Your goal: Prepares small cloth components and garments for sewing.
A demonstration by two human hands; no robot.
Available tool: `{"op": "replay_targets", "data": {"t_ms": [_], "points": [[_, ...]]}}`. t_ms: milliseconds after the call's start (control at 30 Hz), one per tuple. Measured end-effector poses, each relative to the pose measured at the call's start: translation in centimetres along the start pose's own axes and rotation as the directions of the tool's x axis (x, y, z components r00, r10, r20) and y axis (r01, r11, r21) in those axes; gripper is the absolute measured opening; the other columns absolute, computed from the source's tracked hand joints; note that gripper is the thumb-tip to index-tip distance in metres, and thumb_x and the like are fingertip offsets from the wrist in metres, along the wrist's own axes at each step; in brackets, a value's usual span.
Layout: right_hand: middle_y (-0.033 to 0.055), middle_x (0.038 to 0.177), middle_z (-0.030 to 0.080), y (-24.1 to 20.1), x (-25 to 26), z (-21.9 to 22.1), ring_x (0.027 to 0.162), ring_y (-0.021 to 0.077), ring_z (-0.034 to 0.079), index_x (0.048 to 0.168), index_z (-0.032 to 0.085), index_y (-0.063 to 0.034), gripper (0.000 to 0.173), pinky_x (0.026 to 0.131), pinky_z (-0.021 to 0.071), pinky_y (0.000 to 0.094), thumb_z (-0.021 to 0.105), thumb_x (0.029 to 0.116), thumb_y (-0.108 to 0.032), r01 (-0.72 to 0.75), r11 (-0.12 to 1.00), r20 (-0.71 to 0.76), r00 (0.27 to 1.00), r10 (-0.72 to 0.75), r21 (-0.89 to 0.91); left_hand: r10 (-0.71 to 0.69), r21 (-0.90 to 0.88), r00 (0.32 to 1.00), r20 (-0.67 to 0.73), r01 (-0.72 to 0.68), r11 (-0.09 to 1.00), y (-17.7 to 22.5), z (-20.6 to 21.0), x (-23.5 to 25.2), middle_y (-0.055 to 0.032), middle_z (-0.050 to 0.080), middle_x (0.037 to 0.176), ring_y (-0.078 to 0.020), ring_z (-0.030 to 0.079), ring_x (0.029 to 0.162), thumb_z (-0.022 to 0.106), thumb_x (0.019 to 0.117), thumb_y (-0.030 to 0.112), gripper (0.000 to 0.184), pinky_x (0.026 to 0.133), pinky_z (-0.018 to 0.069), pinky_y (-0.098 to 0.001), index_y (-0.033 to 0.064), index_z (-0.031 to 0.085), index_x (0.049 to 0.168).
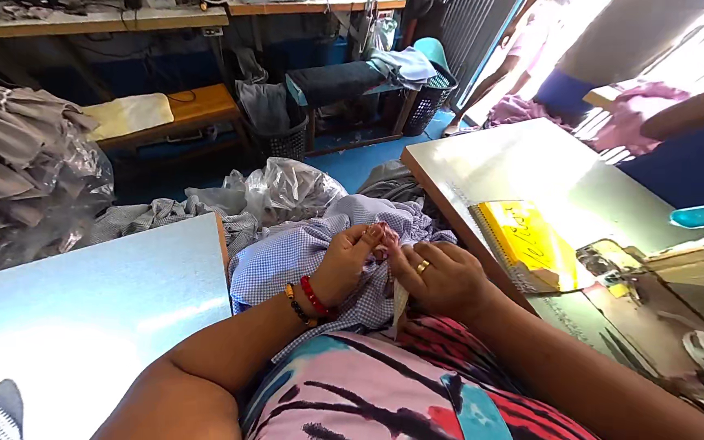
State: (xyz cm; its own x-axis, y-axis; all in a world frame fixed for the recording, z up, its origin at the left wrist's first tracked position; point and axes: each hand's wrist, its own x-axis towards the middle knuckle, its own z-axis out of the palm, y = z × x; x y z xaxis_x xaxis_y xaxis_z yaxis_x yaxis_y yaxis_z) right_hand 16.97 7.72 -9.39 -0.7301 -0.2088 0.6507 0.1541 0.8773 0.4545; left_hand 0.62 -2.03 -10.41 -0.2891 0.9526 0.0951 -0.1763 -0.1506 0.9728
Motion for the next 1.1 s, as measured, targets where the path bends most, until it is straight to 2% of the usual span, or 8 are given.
{"op": "replay_targets", "data": {"t_ms": [167, 467, 533, 667, 767, 833, 967, 1100], "points": [[0.0091, 0.062, 0.059, -0.9, 0.6, -0.7, 0.058, 0.0262, 0.058, 0.092, 0.066, -0.0023, 0.016, 0.052, 0.0422, 0.0374, 0.054, 0.1008, -0.007, -0.177, 0.983, 0.105, 0.980, 0.170, 0.055, 0.005, -0.010, 0.996, -0.091, -0.006, 1.000, 0.1, -0.1, 0.2, 0.0036, 0.065, 0.084, -0.0024, 0.061, 0.075, 0.044, 0.1109, 0.022, 0.026, 0.071, 0.0534, -0.0207, 0.0108, 0.065, 0.101], [0.0071, 0.067, 0.065, -0.9, -1.8, -1.7, 0.070, 0.0276, 0.067, 0.087, 0.069, -0.0082, 0.023, 0.065, 0.0544, 0.0411, 0.052, 0.1006, -0.014, -0.327, 0.823, 0.317, 0.929, 0.191, 0.465, -0.131, -0.214, 0.947, -0.295, 0.068, 0.974, 0.9, -0.6, 1.8, 0.0057, 0.061, 0.084, -0.0046, 0.062, 0.074, 0.039, 0.1122, 0.031, 0.024, 0.071, 0.0555, -0.0238, 0.0180, 0.058, 0.107], [0.0066, 0.079, 0.062, -0.9, -1.8, -1.5, 0.085, 0.0214, 0.060, 0.086, 0.072, -0.0106, 0.028, 0.078, 0.0492, 0.0338, 0.055, 0.1036, -0.023, -0.454, 0.657, 0.347, 0.889, 0.298, 0.601, -0.090, -0.261, 0.978, -0.187, 0.039, 0.965, 1.1, -0.6, 1.7, 0.0050, 0.061, 0.081, -0.0083, 0.065, 0.076, 0.035, 0.1127, 0.029, 0.026, 0.079, 0.0587, -0.0309, 0.0188, 0.057, 0.102], [0.0056, 0.123, 0.066, -0.3, -0.9, 0.6, 0.120, 0.0095, 0.059, 0.088, 0.071, -0.0041, 0.027, 0.103, 0.0509, 0.0280, 0.057, 0.1037, -0.021, -0.447, 0.093, 0.386, 0.844, 0.373, 0.889, -0.100, -0.332, 0.992, -0.071, 0.071, 0.941, 0.7, -0.7, 2.4, 0.0074, 0.050, 0.071, -0.0020, 0.050, 0.058, 0.033, 0.1129, 0.031, 0.031, 0.058, 0.0482, -0.0166, 0.0202, 0.055, 0.095], [-0.0028, 0.085, 0.072, -0.7, 0.5, 1.4, 0.090, 0.0058, 0.068, 0.087, 0.069, -0.0110, 0.032, 0.097, 0.0529, 0.0295, 0.050, 0.1075, -0.027, -0.419, -0.316, 0.519, 0.758, 0.394, 0.851, -0.177, -0.438, 0.983, -0.045, 0.140, 0.888, 2.0, 0.1, 3.4, 0.0108, 0.041, 0.065, 0.0018, 0.038, 0.048, 0.037, 0.1121, 0.032, 0.026, 0.045, 0.0352, -0.0116, 0.0235, 0.052, 0.092], [-0.0097, 0.070, 0.062, -0.7, 2.0, 0.7, 0.069, -0.0008, 0.060, 0.081, 0.065, -0.0166, 0.028, 0.071, 0.0522, 0.0189, 0.054, 0.1046, -0.025, -0.427, -0.411, 0.585, 0.682, 0.438, 0.806, -0.109, -0.392, 0.993, 0.035, 0.114, 0.913, 3.7, 0.4, 3.6, 0.0104, 0.035, 0.061, 0.0013, 0.028, 0.044, 0.040, 0.1112, 0.033, 0.027, 0.041, 0.0250, -0.0122, 0.0236, 0.052, 0.089], [-0.0062, 0.068, 0.057, 0.2, 4.5, -2.2, 0.066, -0.0040, 0.057, 0.080, 0.063, -0.0075, 0.026, 0.065, 0.0506, 0.0145, 0.059, 0.1032, -0.020, -0.411, -0.128, 0.413, 0.747, 0.520, 0.903, 0.087, -0.299, 0.970, 0.228, -0.016, 0.954, 8.1, 1.1, 3.7, 0.0077, 0.038, 0.063, -0.0004, 0.031, 0.046, 0.040, 0.1114, 0.028, 0.025, 0.042, 0.0261, -0.0132, 0.0196, 0.052, 0.091], [0.0016, 0.072, 0.059, 2.2, 6.6, -6.8, 0.080, 0.0052, 0.061, 0.079, 0.060, -0.0056, 0.038, 0.088, 0.0492, 0.0254, 0.054, 0.1067, -0.031, -0.298, 0.316, 0.151, 0.897, 0.415, 0.901, 0.151, -0.332, 0.930, 0.334, -0.034, 0.943, 13.1, 2.1, 4.9, 0.0096, 0.041, 0.063, -0.0003, 0.037, 0.051, 0.032, 0.1116, 0.021, 0.032, 0.047, 0.0325, -0.0140, 0.0195, 0.051, 0.086]]}}
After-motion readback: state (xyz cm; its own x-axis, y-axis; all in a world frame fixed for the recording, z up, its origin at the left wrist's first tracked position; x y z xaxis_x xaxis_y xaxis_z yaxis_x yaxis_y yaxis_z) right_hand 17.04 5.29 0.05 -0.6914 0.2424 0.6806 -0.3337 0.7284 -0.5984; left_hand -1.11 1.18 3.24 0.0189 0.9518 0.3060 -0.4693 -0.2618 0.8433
